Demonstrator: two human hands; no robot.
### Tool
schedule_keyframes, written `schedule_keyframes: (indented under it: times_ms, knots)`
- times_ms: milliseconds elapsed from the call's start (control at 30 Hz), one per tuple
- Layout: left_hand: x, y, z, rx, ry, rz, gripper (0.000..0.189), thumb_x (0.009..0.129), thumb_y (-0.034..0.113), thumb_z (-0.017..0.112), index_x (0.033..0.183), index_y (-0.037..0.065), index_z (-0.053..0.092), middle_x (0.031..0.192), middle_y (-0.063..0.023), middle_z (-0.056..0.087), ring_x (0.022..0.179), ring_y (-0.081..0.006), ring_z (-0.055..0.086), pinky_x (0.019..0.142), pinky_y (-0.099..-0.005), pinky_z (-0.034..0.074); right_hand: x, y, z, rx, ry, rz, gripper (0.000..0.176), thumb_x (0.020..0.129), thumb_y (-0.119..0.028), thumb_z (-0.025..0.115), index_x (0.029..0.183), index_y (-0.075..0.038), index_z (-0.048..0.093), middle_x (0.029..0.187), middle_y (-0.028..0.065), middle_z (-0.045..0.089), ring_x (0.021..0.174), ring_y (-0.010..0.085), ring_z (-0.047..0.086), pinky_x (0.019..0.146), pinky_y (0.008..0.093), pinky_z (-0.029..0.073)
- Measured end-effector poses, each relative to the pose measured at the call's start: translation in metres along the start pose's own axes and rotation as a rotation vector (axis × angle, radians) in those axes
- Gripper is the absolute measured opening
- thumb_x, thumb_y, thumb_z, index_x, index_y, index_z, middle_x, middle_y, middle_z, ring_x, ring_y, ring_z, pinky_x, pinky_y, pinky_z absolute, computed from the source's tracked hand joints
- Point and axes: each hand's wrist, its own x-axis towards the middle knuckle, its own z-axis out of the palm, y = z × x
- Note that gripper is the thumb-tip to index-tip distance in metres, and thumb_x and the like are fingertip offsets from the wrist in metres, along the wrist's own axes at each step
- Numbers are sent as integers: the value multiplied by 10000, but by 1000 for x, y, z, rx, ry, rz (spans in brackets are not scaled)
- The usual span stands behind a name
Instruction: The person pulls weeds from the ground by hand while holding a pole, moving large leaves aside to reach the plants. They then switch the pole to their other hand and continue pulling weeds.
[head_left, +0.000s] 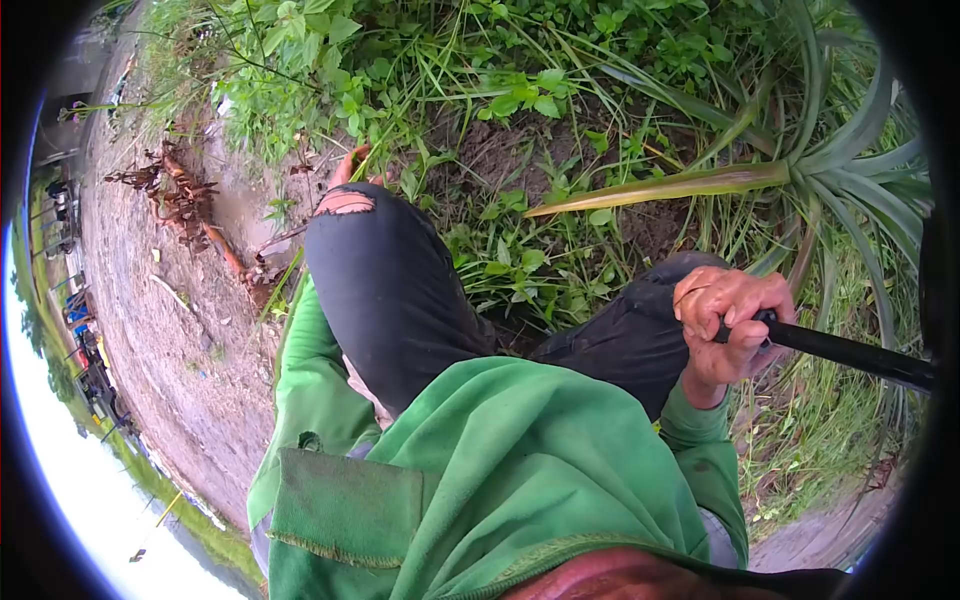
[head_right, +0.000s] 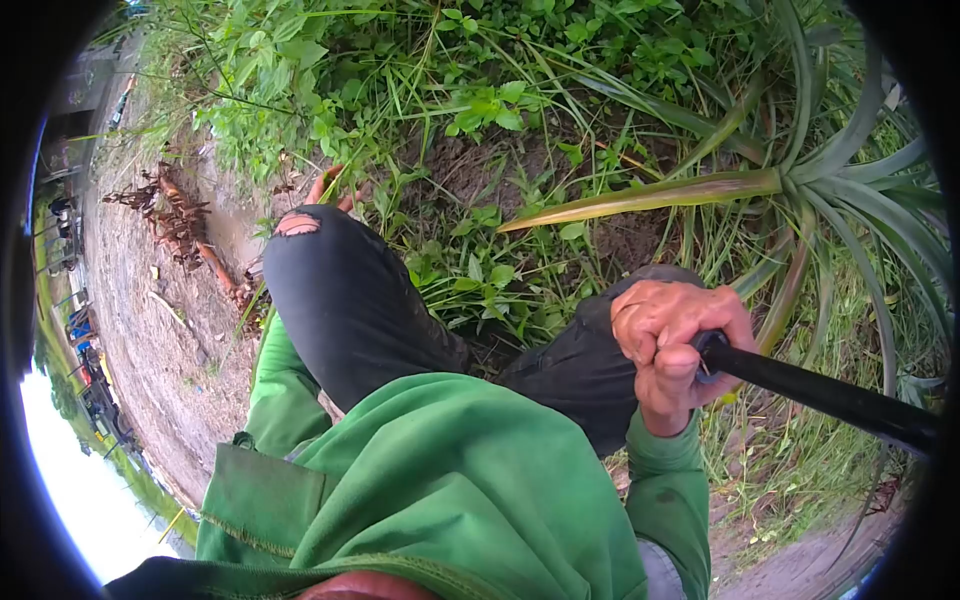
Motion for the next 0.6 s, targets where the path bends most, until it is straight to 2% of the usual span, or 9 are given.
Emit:
schedule_keyframes:
  times_ms: [100,233,300,333,367,433,467,567,600]
  knots:
    - [13,14,-25,116,-41,87,584,689,72,768,1216,59,515,1084,-86,623,990,-171,593,853,-307,472,-1,-2,-1,20,-3,1,332,903,-353,564,823,-65,420,519,31,450,391,112,419,393,288,394]
    - [46,40,-44,-66,-324,-57,574,713,-21,718,1242,38,502,1171,-67,588,1064,-158,556,913,-289,435,-5,-3,0,1,64,-13,332,902,-352,568,819,-64,426,521,32,456,390,109,416,398,291,397]
    - [56,54,-50,-392,-570,-257,658,730,-32,708,1319,9,416,1252,-77,537,1110,-160,524,969,-288,396,-6,-6,0,6,58,-13,331,900,-350,571,819,-63,427,521,31,456,390,108,415,399,290,397]
    - [58,64,-52,-583,-646,-309,688,775,-38,656,1367,-41,305,1338,-136,451,1192,-206,474,1041,-341,351,-6,-7,-1,13,50,-9,331,899,-349,574,819,-63,428,520,31,456,389,108,414,399,289,396]
    - [62,68,-52,-582,-652,-308,688,775,-38,656,1367,-41,305,1338,-136,451,1192,-206,474,1041,-341,351,-5,-7,-2,10,54,-11,331,899,-349,574,819,-63,428,520,31,456,389,108,414,399,289,396]
    - [70,68,-55,-954,-729,-455,661,790,-43,618,1364,-54,290,1369,-184,400,1257,-294,406,1043,-420,361,-6,-8,-3,27,39,-8,332,894,-343,584,816,-60,430,520,31,456,392,109,415,399,285,392]
    - [76,50,-56,-963,-707,-440,702,785,5,636,1370,-71,254,1374,-241,360,1277,-349,369,1056,-466,346,-6,-9,-3,25,42,-8,332,894,-343,584,816,-60,430,520,31,456,392,109,415,399,285,392]
    - [83,41,-50,-1124,-806,-359,711,785,20,634,1371,-78,244,1401,-253,305,1290,-388,337,1066,-494,329,-6,-11,-5,25,42,-7,334,893,-342,586,813,-56,433,511,30,450,382,108,404,398,284,387]
    - [87,38,-45,-1125,-847,-322,783,763,104,688,1375,-78,232,1406,-260,285,1285,-398,338,1065,-522,316,-6,-11,-5,13,46,-12,338,892,-346,586,813,-54,435,506,28,445,377,106,398,397,285,385]
